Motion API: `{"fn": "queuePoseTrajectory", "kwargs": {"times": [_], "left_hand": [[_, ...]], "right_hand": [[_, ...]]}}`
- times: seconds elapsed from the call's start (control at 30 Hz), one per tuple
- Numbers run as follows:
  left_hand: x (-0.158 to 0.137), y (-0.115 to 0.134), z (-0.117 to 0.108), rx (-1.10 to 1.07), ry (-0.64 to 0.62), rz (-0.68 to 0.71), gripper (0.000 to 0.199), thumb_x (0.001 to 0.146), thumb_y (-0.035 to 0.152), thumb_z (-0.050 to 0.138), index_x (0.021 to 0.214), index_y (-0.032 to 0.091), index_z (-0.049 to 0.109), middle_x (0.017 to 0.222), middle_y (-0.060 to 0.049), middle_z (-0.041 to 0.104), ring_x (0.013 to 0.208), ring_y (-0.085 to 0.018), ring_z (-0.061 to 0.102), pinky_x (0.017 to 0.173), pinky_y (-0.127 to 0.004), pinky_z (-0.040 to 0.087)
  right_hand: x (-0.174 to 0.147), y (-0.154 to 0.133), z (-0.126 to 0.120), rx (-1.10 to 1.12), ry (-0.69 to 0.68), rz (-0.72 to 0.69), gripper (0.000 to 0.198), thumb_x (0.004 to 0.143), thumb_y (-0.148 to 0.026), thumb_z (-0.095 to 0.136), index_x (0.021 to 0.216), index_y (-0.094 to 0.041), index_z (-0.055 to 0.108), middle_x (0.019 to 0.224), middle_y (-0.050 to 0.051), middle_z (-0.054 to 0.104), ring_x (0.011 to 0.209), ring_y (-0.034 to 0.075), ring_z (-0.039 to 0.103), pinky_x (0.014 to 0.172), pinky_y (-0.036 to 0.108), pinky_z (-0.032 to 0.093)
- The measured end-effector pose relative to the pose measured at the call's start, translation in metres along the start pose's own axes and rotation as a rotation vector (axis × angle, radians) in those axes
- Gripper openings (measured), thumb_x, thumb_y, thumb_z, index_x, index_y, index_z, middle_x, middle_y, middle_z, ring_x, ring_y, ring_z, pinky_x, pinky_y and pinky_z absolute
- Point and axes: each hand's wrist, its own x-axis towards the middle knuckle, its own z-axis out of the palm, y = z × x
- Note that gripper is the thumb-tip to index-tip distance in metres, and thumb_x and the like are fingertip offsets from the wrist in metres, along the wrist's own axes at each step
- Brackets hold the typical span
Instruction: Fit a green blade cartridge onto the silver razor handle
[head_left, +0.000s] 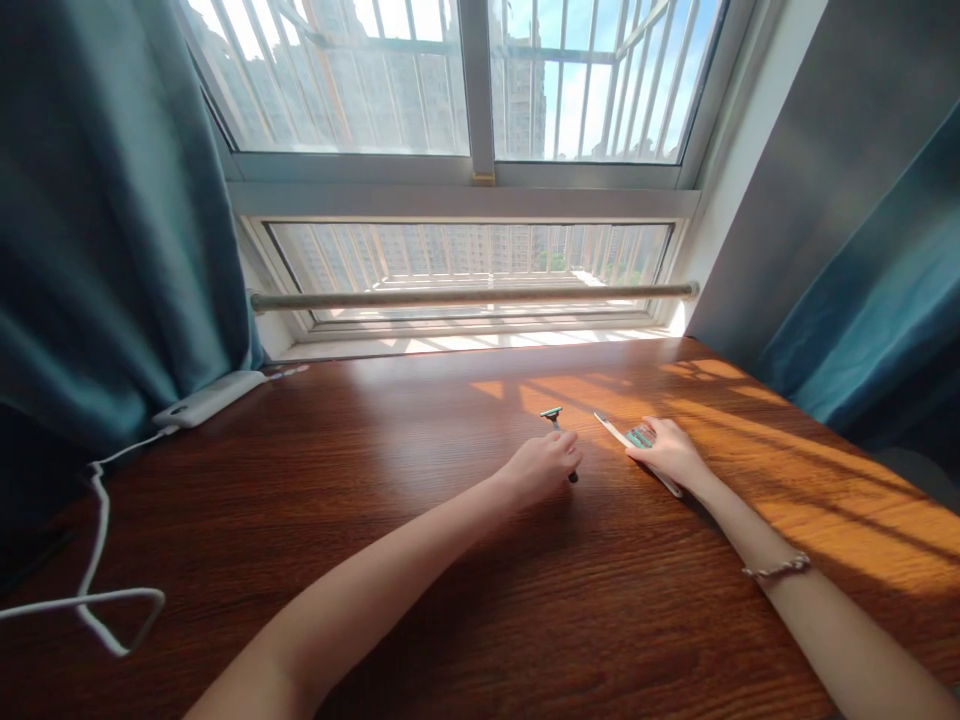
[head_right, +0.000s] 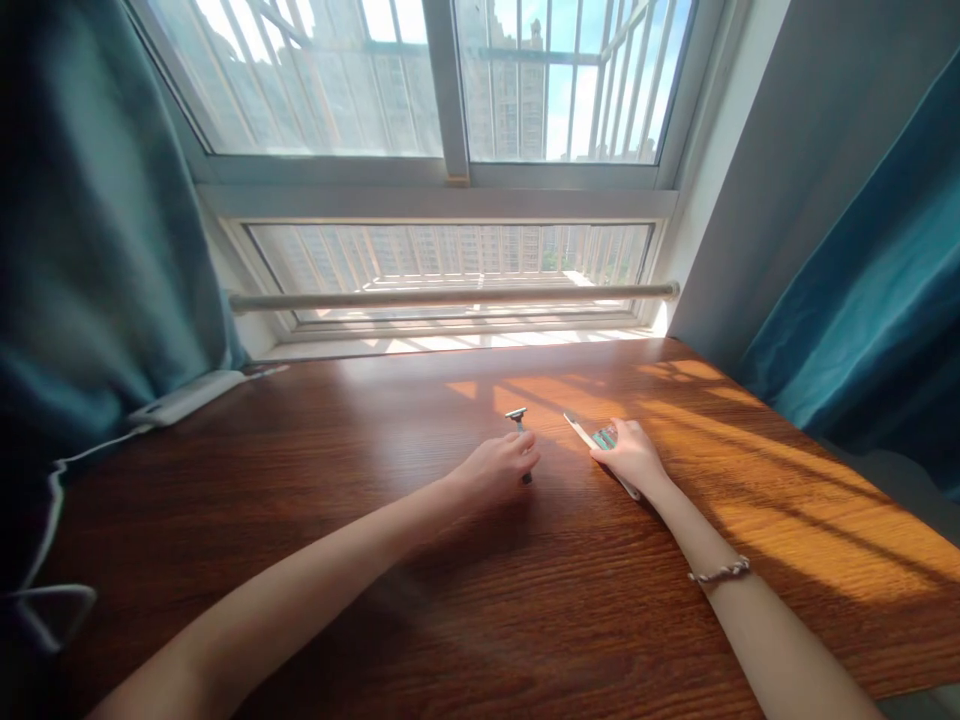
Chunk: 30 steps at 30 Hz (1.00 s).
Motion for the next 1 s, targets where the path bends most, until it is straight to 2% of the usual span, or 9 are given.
{"fn": "queuePoseTrajectory", "kwargs": {"times": [0.13,0.3,0.43,0.53,0.67,0.87,0.93,1.0], "left_hand": [[-0.037,-0.017,-0.005,0.014,-0.002,-0.030,0.013,0.080,0.010,0.042,0.083,0.014,0.054,0.093,-0.009,0.051,0.079,-0.019,0.050,0.065,-0.030,0.046],[-0.073,-0.030,-0.003,0.013,0.013,-0.074,0.015,0.078,0.007,0.041,0.085,0.012,0.053,0.096,-0.011,0.050,0.083,-0.020,0.049,0.073,-0.032,0.046],[-0.091,-0.035,0.003,-0.004,0.026,-0.105,0.018,0.076,0.004,0.040,0.087,0.012,0.052,0.096,-0.012,0.050,0.086,-0.020,0.049,0.074,-0.031,0.046],[-0.100,-0.037,0.007,-0.020,0.042,-0.124,0.019,0.076,0.004,0.039,0.088,0.013,0.051,0.098,-0.012,0.049,0.087,-0.020,0.048,0.077,-0.032,0.046],[-0.108,-0.039,0.009,-0.061,0.076,-0.154,0.023,0.075,0.003,0.039,0.093,0.012,0.050,0.100,-0.012,0.048,0.089,-0.020,0.048,0.078,-0.032,0.046],[-0.113,-0.039,0.012,-0.137,0.118,-0.195,0.030,0.071,0.002,0.040,0.098,0.014,0.048,0.104,-0.011,0.048,0.095,-0.021,0.047,0.079,-0.033,0.046],[-0.113,-0.040,0.013,-0.154,0.124,-0.209,0.031,0.070,0.001,0.039,0.097,0.014,0.048,0.104,-0.011,0.048,0.094,-0.020,0.047,0.080,-0.033,0.046],[-0.113,-0.040,0.013,-0.163,0.127,-0.219,0.033,0.071,0.000,0.039,0.099,0.014,0.047,0.105,-0.011,0.048,0.094,-0.020,0.047,0.080,-0.033,0.045]], "right_hand": [[-0.012,-0.040,0.007,0.006,-0.005,-0.001,0.063,0.062,-0.042,0.062,0.115,-0.012,0.048,0.107,0.013,0.053,0.093,0.024,0.054,0.075,0.030,0.041],[-0.023,-0.105,0.023,0.020,-0.017,-0.011,0.043,0.067,-0.046,0.058,0.098,-0.016,0.053,0.100,0.010,0.053,0.083,0.021,0.057,0.066,0.026,0.040],[-0.025,-0.154,0.035,0.018,-0.027,0.011,0.045,0.069,-0.045,0.057,0.100,-0.012,0.051,0.101,0.014,0.050,0.081,0.022,0.057,0.065,0.028,0.041],[-0.026,-0.179,0.040,0.022,-0.041,0.023,0.049,0.068,-0.044,0.060,0.101,-0.009,0.051,0.099,0.015,0.050,0.079,0.023,0.057,0.066,0.029,0.042],[-0.028,-0.193,0.042,0.014,-0.043,0.022,0.050,0.069,-0.043,0.061,0.102,-0.007,0.050,0.099,0.016,0.050,0.080,0.023,0.058,0.068,0.029,0.043],[-0.029,-0.193,0.037,-0.027,-0.027,-0.009,0.052,0.069,-0.046,0.061,0.101,-0.006,0.051,0.097,0.017,0.052,0.080,0.025,0.058,0.067,0.030,0.044],[-0.035,-0.195,0.032,-0.042,0.001,-0.031,0.056,0.071,-0.047,0.059,0.107,-0.006,0.048,0.103,0.019,0.050,0.081,0.026,0.059,0.067,0.031,0.044],[-0.047,-0.195,0.029,-0.059,0.048,-0.062,0.061,0.076,-0.045,0.054,0.121,-0.008,0.038,0.117,0.021,0.043,0.083,0.027,0.059,0.067,0.034,0.045]]}}
